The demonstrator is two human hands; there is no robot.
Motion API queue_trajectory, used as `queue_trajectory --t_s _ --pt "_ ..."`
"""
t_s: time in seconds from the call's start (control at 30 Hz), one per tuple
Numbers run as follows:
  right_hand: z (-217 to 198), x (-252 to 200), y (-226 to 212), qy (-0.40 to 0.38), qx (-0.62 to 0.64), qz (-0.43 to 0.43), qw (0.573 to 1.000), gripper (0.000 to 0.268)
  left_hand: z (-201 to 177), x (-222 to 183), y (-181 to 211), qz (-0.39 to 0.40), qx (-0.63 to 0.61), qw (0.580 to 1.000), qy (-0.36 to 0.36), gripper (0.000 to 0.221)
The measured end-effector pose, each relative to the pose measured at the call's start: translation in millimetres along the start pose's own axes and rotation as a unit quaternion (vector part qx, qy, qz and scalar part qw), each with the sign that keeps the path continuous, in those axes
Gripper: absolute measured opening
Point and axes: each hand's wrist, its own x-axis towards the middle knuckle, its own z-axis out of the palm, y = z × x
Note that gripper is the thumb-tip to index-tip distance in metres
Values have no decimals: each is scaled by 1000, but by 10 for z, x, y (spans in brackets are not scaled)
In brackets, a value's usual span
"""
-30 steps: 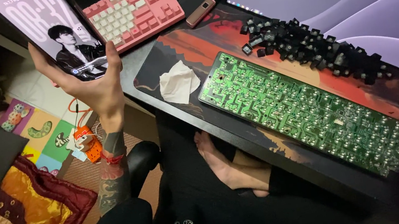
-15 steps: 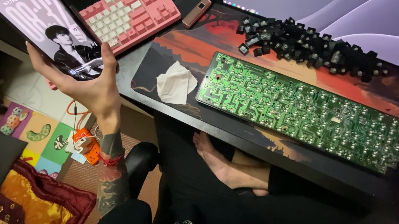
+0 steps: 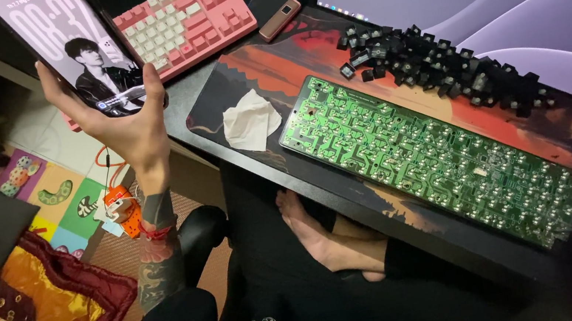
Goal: Repairing a mechanical keyboard by using an electric screwdriver on the PCB
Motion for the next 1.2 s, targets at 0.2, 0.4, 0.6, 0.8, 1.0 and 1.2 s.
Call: queue_trajectory --t_s 0.2,0.4,0.6,0.8,1.0,1.2 --pt "-23 -14 31 2 27 1 1000 25 -23 12 -11 10 7 1000 -11 126" --pt "46 4 -62 -1 3 2 1000 25 -28 -14 -23 10 3 1000 -14 129" --pt "17 -10 -23 7 13 5 1000 25 -31 -5 -6 6 8 1000 -21 128" --pt "66 -5 -119 -12 -20 -13 1000 31 -40 31 21 6 1 1000 -20 124" --pt "352 9 -362 2 4 -9 1000 30 -132 148 61 8 -5 999 -34 124" --pt "756 41 -772 50 96 10 994 32 -457 512 282 83 7 957 -280 111"
